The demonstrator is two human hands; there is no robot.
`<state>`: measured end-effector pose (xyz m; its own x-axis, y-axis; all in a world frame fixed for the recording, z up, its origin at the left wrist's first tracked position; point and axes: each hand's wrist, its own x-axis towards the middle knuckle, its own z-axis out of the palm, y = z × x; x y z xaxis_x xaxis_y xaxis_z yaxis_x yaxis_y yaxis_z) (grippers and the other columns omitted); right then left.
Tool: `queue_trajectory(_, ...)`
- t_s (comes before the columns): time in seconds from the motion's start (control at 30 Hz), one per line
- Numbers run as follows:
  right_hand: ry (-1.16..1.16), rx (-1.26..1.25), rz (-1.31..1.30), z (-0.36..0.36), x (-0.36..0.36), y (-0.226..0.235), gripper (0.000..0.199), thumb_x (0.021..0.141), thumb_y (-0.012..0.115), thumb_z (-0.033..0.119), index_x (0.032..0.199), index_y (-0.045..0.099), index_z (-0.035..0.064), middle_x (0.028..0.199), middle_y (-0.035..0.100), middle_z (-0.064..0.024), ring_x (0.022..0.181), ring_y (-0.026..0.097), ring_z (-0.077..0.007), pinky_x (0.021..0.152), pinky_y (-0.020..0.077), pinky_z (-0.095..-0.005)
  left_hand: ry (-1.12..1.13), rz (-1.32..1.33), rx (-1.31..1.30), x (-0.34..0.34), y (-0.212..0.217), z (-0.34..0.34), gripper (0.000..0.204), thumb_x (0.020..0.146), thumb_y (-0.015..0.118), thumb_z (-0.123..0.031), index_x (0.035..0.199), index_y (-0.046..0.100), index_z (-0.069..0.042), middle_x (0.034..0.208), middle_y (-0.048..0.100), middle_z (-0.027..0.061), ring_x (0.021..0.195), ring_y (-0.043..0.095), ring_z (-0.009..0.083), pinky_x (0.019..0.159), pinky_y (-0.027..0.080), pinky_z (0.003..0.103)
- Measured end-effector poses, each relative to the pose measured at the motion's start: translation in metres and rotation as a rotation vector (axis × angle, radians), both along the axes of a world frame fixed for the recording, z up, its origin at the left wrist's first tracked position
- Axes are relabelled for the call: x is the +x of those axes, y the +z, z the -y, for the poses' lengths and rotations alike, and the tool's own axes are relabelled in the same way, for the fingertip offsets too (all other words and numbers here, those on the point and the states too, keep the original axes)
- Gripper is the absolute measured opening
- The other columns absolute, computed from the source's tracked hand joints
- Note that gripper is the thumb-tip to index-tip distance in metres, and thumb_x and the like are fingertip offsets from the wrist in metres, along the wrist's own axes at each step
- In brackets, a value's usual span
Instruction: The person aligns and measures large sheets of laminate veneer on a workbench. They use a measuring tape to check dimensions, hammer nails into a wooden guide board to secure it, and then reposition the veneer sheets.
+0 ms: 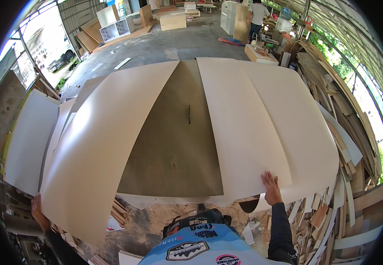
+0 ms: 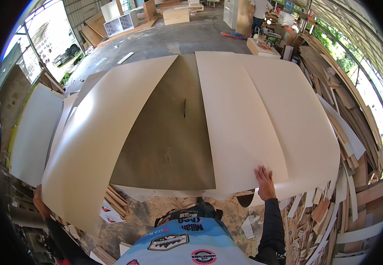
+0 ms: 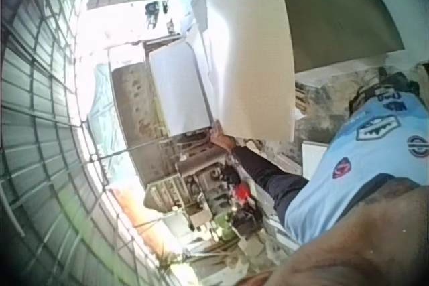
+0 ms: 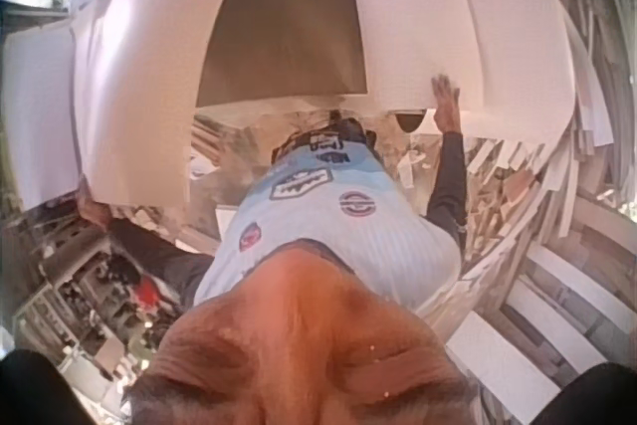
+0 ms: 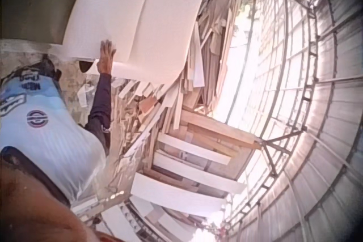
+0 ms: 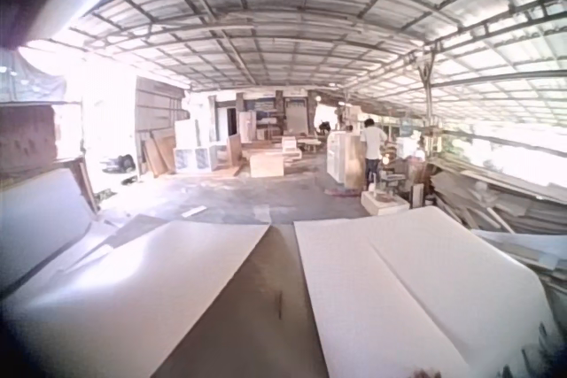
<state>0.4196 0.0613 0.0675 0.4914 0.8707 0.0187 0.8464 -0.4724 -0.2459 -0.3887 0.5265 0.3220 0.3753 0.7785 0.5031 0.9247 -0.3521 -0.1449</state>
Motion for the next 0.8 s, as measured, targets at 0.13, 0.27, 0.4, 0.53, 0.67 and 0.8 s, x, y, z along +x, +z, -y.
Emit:
queue_trajectory(0.13, -0.022, -0.024, 0.001, 0.058, -0.043, -0.010, 0.072, 0.074, 0.047, -0.013, 0.143, 0.042, 0.0042, 0.153, 0.033, -0.0173, 0.145, 0.025, -0.0336, 0.119, 0.0133, -0.0541, 0.000, -0.056, -0.019, -0.032, -0.064, 0.045, 0.045, 0.085, 0.055, -0.010, 0.128, 0.058, 0.001, 0.128, 0.061, 0.0213, 0.123, 0.055, 0.0381, 0.106, 0.041, 0.045)
queue_trajectory(0.27, -0.013, -0.092, 0.012, 0.104, -0.086, -0.026, 0.072, 0.075, 0.048, -0.012, 0.144, 0.040, 0.0038, 0.155, 0.030, -0.0170, 0.146, 0.023, -0.0342, 0.119, 0.0131, -0.0540, 0.019, -0.040, -0.089, -0.058, -0.128, 0.086, 0.046, 0.088, 0.054, -0.009, 0.134, 0.055, -0.001, 0.132, 0.058, 0.0190, 0.128, 0.051, 0.0377, 0.108, 0.036, 0.048)
queue_trajectory(0.4, -0.007, -0.130, 0.098, 0.152, -0.119, -0.047, 0.073, 0.076, 0.049, -0.011, 0.147, 0.037, 0.0052, 0.156, 0.028, -0.0167, 0.147, 0.021, -0.0341, 0.119, 0.0119, -0.0535, 0.028, -0.039, -0.133, -0.061, -0.212, 0.101, 0.046, 0.091, 0.046, -0.004, 0.136, 0.053, -0.003, 0.137, 0.054, 0.0182, 0.134, 0.044, 0.0356, 0.114, 0.027, 0.049)
queue_trajectory(0.53, 0.012, -0.144, 0.092, 0.159, -0.143, -0.049, 0.072, 0.078, 0.048, -0.009, 0.147, 0.035, 0.0044, 0.156, 0.027, -0.0172, 0.146, 0.022, -0.0338, 0.118, 0.0123, -0.0552, 0.014, -0.041, -0.125, -0.061, -0.281, 0.116, 0.053, 0.089, 0.046, -0.002, 0.141, 0.048, -0.005, 0.144, 0.049, 0.0160, 0.137, 0.041, 0.0341, 0.116, 0.025, 0.050)
queue_trajectory(0.67, 0.021, -0.141, 0.181, 0.160, -0.143, -0.062, 0.068, 0.081, 0.047, -0.006, 0.147, 0.034, 0.0030, 0.156, 0.026, -0.0176, 0.147, 0.021, -0.0337, 0.117, 0.0131, -0.0582, 0.226, -0.104, -0.333, -0.045, -0.327, 0.133, 0.061, 0.088, 0.047, -0.001, 0.148, 0.040, -0.013, 0.152, 0.038, 0.0132, 0.141, 0.035, 0.0323, 0.116, 0.024, 0.051)
queue_trajectory(0.8, 0.028, -0.158, 0.234, 0.166, -0.141, -0.094, 0.065, 0.083, 0.048, -0.002, 0.146, 0.035, 0.0020, 0.157, 0.024, -0.0181, 0.147, 0.019, -0.0335, 0.116, 0.0144, -0.0597, 0.416, -0.147, -0.434, -0.020, -0.354, 0.140, 0.068, 0.089, 0.050, -0.002, 0.153, 0.030, -0.019, 0.157, 0.029, 0.0113, 0.143, 0.031, 0.0310, 0.115, 0.025, 0.051)
